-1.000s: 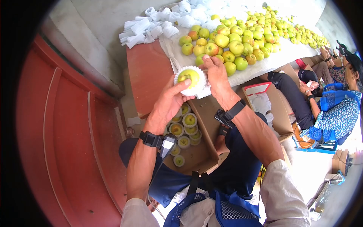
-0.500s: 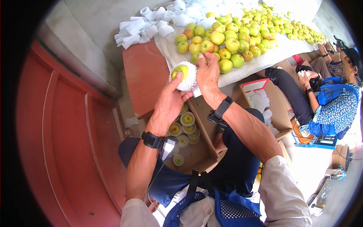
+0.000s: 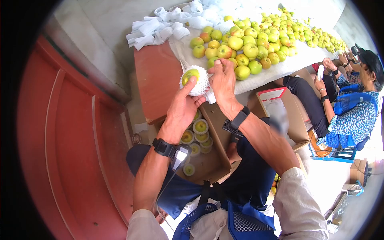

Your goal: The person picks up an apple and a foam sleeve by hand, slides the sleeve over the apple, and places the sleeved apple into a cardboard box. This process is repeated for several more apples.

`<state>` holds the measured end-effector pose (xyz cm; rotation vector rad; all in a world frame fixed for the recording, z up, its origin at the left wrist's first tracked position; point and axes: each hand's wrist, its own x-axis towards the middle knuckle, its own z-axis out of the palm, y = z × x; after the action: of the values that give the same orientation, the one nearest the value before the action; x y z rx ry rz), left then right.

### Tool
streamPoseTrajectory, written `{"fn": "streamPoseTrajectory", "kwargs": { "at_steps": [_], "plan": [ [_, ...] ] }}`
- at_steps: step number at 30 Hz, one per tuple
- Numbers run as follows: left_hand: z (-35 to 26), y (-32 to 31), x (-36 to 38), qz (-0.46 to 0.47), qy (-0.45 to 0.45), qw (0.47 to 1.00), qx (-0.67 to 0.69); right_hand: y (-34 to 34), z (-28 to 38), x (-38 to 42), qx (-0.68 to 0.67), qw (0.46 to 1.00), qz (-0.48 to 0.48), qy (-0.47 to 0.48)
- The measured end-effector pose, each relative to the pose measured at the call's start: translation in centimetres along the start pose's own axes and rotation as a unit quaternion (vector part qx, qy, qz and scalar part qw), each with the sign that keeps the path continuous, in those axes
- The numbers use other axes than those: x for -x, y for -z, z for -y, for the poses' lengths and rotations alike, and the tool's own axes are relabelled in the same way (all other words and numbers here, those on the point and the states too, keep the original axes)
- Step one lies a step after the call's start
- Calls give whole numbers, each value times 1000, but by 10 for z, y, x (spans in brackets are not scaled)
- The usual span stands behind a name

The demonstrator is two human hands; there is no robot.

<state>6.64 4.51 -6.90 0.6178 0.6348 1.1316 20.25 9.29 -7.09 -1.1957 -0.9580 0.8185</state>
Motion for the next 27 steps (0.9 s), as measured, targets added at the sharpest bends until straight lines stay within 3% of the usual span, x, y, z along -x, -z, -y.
{"fn": "streamPoseTrajectory", "kwargs": {
  "at_steps": [5,7,10,16,27],
  "plan": [
    [-2,16,-11,-24,-18,999,32,-2,4,13,-53,996,43,-66],
    [-7,17,-11,-54,-29,997,46,8,13,14,-49,975,142,-166],
    [-10,19,-9,-69,-36,996,53,13,18,15,-37,957,195,-213],
    [-12,17,-9,-71,-42,995,62,15,19,22,-93,939,276,-180],
    [-14,19,-8,-42,-34,995,84,16,6,13,-212,904,289,-233]
  ]
}}
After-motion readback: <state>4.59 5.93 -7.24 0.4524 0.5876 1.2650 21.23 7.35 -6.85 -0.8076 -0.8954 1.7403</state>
